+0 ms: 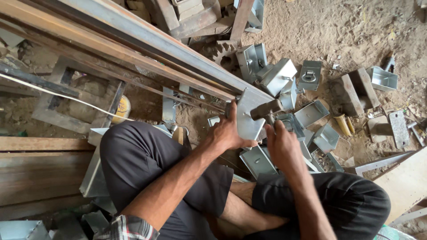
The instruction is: The person assembles metal boxes by hammering the components together and aligning the metal sheets in a fabrication environment.
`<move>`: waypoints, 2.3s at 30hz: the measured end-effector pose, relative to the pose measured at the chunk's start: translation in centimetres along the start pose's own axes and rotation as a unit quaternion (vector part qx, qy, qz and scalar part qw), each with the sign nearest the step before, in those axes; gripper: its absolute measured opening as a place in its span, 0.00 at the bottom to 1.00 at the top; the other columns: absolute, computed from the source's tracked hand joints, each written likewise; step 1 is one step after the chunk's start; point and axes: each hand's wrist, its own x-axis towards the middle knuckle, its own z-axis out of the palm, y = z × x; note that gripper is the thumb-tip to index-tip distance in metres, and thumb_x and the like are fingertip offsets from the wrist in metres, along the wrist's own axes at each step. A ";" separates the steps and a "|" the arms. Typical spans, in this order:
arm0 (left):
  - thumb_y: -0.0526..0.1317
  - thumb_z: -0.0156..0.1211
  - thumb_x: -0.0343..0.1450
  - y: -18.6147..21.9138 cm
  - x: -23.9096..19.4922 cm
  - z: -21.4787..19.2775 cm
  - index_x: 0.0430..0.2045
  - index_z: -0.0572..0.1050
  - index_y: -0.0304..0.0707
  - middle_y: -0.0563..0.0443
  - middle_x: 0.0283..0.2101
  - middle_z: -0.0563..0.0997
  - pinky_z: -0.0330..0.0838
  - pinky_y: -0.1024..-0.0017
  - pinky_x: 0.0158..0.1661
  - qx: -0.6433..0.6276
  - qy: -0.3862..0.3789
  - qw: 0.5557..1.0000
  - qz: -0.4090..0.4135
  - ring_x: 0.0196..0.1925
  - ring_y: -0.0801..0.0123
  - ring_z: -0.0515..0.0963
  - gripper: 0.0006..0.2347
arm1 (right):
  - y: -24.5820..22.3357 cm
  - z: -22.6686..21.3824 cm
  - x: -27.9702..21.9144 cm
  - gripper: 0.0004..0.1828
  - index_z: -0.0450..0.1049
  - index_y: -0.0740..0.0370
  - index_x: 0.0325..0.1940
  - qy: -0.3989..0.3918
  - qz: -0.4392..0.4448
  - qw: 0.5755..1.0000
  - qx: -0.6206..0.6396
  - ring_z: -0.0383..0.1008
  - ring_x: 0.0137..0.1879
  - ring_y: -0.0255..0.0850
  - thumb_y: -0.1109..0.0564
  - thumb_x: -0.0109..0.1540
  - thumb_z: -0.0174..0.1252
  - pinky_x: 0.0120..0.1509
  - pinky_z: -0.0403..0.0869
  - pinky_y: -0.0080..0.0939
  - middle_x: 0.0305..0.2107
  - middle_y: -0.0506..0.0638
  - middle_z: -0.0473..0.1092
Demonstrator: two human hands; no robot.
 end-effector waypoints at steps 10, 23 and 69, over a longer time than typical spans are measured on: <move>0.63 0.77 0.46 -1.3 1.6 1.9 0.73 0.27 0.27 0.17 0.66 0.60 0.77 0.51 0.55 -0.049 0.013 0.998 0.042 0.60 0.33 0.75 0.70 | -3.7 -0.7 -0.5 0.15 0.66 0.67 0.53 0.026 0.082 0.991 -0.105 0.65 0.12 0.44 0.52 0.73 0.43 0.13 0.64 0.50 0.14 0.56 0.69; 0.63 0.79 0.49 -0.5 0.1 0.5 0.71 0.33 0.21 0.14 0.63 0.64 0.74 0.53 0.57 -0.016 0.068 0.992 0.101 0.58 0.30 0.75 0.68 | -5.5 -2.6 -0.2 0.16 0.65 0.65 0.49 -0.016 0.043 0.986 -0.160 0.74 0.20 0.56 0.48 0.70 0.50 0.22 0.71 0.57 0.17 0.61 0.71; 0.69 0.74 0.46 -0.5 2.3 2.8 0.73 0.33 0.26 0.18 0.67 0.61 0.72 0.46 0.60 0.029 0.012 0.999 0.005 0.62 0.32 0.73 0.69 | -1.3 -3.7 -6.6 0.17 0.69 0.58 0.47 -0.010 0.239 0.891 0.385 0.53 0.20 0.30 0.43 0.71 0.44 0.19 0.53 0.32 0.22 0.43 0.57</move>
